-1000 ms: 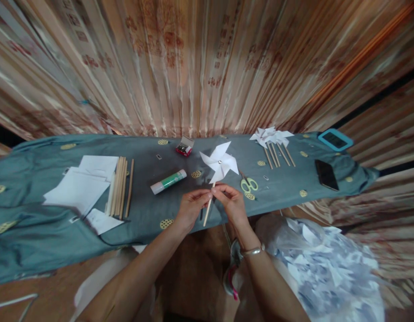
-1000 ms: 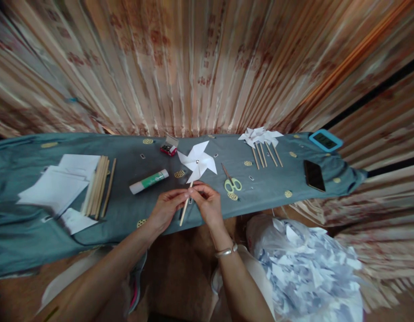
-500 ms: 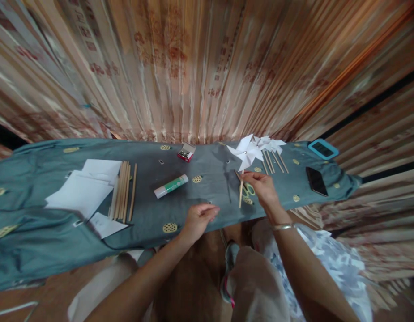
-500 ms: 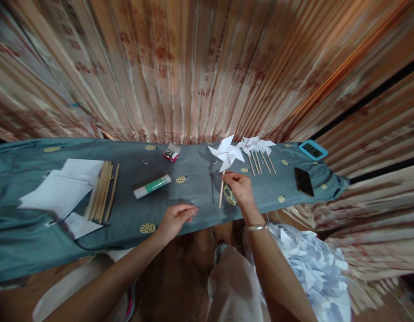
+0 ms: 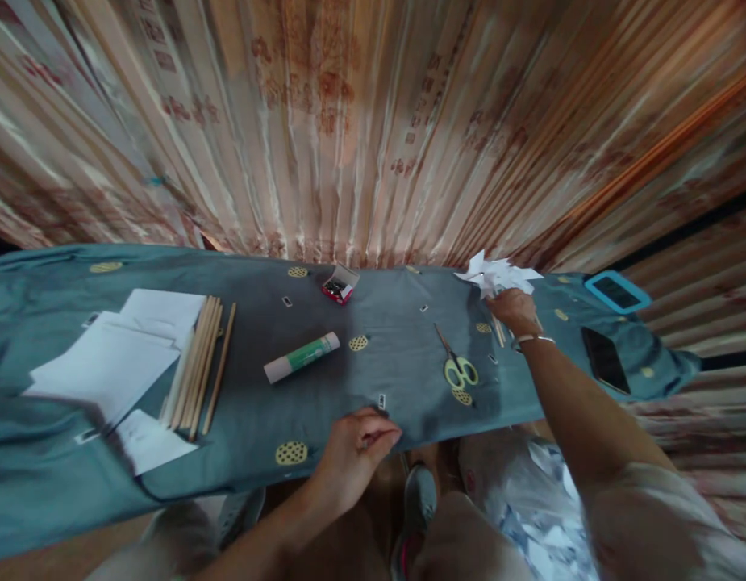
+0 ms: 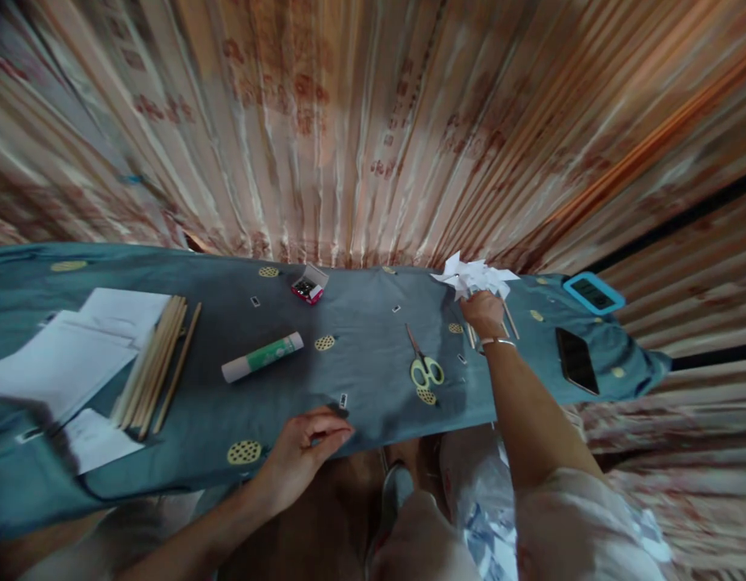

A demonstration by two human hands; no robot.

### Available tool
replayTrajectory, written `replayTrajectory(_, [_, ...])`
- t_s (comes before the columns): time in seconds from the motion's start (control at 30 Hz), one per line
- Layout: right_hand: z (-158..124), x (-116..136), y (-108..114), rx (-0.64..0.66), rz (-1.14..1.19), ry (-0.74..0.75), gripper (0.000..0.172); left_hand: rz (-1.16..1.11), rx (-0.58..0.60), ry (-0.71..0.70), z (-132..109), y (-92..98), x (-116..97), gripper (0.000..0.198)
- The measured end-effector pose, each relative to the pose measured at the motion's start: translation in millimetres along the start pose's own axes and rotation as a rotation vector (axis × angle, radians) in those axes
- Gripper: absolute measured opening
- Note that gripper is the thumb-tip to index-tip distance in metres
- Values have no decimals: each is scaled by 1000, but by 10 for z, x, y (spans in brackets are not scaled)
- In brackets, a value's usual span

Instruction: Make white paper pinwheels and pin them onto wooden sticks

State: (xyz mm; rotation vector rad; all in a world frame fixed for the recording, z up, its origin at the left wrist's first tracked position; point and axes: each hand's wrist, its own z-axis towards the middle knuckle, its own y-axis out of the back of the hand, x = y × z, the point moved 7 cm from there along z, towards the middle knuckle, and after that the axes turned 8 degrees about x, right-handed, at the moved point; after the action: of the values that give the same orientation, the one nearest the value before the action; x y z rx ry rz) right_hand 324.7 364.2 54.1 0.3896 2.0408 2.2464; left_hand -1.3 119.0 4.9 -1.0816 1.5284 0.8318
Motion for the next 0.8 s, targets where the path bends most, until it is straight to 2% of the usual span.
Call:
replayTrajectory(0.1, [109, 6, -107, 32, -53, -71, 32, 8, 4, 27, -14, 3, 19, 21])
replayTrajectory(0.2, [161, 26, -140, 49, -76, -74, 37, 4, 6, 42, -19, 4, 28, 22])
replayTrajectory(0.33, [127, 61, -27, 53, -91, -44, 36, -6, 15, 57, -15, 8, 22, 24])
replayTrajectory(0.4, [10, 178, 50, 45, -74, 5, 32, -5, 15, 47, -16, 17, 3, 26])
replayTrajectory(0.43, [-91, 287, 73, 34, -57, 46, 30, -5, 13, 35, -18, 24, -10, 26])
replayTrajectory(0.5, [-400, 625, 50, 18, 138, 204, 30, 3, 11, 0, -23, 36, -41, 28])
replayTrajectory(0.57, [-817, 1010, -121, 66, 210, 297, 28, 21, 5, -34, -32, 50, -64, 27])
replayTrajectory(0.63, [-1303, 1441, -329, 117, 342, 461, 32, 28, -23, -50, -50, 80, -73, 23])
replayTrajectory(0.7, [-1707, 1710, -493, 97, 383, 482, 41, 19, -64, -72, -81, 124, -98, 17])
replayTrajectory(0.8, [-2030, 1869, -639, 61, 296, 411, 49, 81, -53, -177, -162, 134, -270, 19])
